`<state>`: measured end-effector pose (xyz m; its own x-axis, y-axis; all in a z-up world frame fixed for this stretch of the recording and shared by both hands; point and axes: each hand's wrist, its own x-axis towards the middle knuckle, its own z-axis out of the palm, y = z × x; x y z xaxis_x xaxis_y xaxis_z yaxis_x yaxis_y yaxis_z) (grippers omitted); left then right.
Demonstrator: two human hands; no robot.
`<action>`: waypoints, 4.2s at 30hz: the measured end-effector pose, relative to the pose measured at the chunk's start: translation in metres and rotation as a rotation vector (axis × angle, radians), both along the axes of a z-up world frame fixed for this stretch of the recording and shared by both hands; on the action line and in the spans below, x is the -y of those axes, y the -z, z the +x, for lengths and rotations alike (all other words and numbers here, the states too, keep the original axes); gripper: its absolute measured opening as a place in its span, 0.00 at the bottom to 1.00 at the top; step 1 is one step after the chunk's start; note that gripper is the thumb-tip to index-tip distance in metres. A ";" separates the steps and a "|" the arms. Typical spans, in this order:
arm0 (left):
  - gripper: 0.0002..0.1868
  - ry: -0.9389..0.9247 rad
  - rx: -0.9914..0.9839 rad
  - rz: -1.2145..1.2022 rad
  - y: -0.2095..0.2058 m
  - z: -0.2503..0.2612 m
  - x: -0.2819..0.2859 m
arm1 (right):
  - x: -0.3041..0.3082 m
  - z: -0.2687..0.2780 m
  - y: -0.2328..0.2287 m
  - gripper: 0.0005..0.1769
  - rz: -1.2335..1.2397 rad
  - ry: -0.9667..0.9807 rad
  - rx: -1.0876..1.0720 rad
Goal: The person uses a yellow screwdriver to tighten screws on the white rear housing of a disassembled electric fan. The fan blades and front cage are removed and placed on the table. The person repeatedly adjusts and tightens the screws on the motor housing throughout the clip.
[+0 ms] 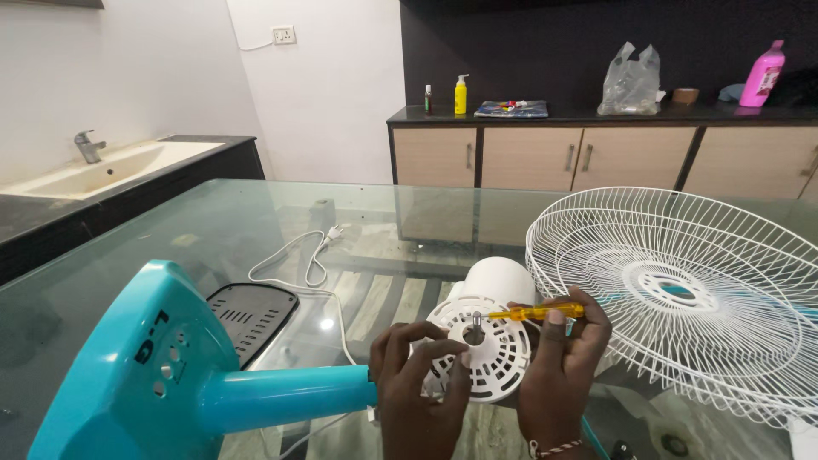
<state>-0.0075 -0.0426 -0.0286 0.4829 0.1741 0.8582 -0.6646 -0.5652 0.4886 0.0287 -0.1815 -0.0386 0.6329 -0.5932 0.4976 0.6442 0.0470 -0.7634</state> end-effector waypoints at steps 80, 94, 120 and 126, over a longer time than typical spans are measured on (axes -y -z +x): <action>0.13 0.052 -0.458 0.132 -0.031 0.011 -0.006 | -0.001 -0.052 -0.031 0.27 -0.688 0.240 0.367; 0.08 -0.161 -0.268 0.542 0.011 0.013 0.006 | 0.023 -0.062 -0.013 0.25 -0.721 0.203 0.259; 0.41 -0.239 -0.064 0.409 0.019 0.005 -0.009 | 0.046 -0.056 0.000 0.13 -1.268 0.087 -0.717; 0.48 -0.345 -0.406 0.614 0.002 -0.007 -0.009 | 0.049 -0.040 0.014 0.07 -1.333 0.060 -0.751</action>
